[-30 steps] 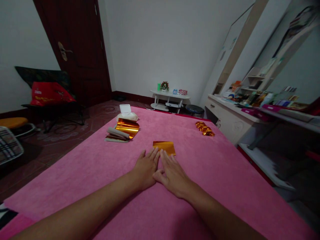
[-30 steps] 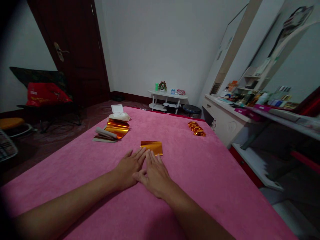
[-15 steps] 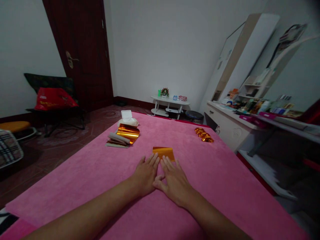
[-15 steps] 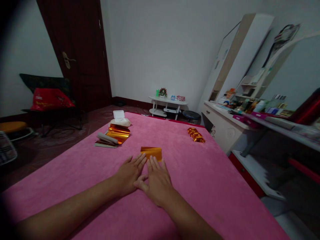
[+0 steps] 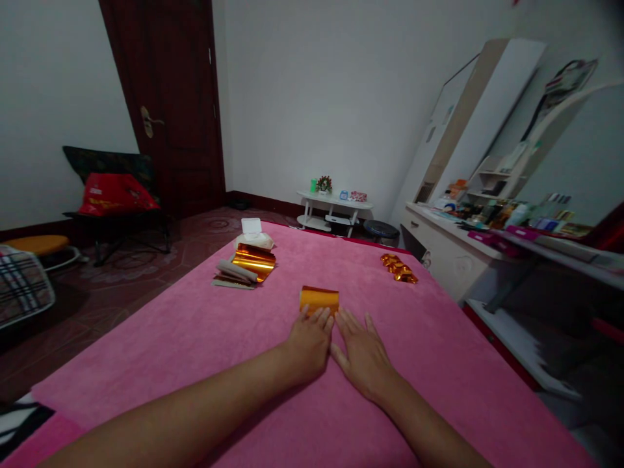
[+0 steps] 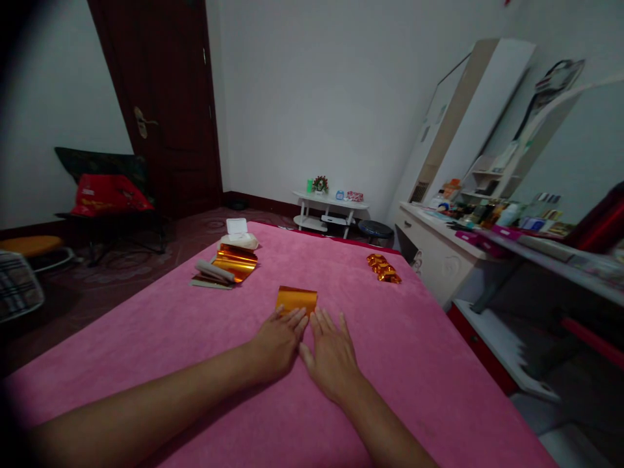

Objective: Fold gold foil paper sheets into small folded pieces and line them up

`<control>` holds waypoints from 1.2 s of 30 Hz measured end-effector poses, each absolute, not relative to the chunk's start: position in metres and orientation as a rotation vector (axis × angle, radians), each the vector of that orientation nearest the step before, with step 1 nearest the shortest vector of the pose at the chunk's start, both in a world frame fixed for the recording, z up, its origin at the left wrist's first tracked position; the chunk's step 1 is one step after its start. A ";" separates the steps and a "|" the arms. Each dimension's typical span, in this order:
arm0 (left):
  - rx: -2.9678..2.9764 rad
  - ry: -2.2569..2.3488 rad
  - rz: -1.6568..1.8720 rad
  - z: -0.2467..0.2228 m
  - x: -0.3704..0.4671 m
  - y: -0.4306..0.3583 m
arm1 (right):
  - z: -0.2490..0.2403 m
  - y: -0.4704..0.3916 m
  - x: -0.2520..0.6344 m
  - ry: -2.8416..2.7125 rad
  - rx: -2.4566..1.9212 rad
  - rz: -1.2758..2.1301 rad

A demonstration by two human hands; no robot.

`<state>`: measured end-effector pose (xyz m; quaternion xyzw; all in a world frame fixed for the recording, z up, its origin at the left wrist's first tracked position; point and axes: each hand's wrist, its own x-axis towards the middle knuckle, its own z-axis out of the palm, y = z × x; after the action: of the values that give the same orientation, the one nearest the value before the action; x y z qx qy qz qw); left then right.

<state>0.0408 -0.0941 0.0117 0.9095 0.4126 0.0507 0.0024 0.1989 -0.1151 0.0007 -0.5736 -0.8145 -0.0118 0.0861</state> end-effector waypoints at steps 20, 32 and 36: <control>2.812 1.461 0.333 0.000 -0.004 -0.099 | 0.003 -0.119 0.176 -2.436 -1.699 0.055; 2.775 1.431 0.367 -0.005 -0.004 -0.100 | 0.012 -0.116 0.156 -2.505 -1.538 -0.001; 2.704 1.453 0.496 0.000 -0.015 -0.101 | 0.005 -0.117 0.173 -2.422 -1.678 0.010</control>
<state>-0.0146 -0.1011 -0.0001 0.8695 0.4672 0.1593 0.0159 0.1729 -0.1171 0.0046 -0.5668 -0.8181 0.0034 0.0976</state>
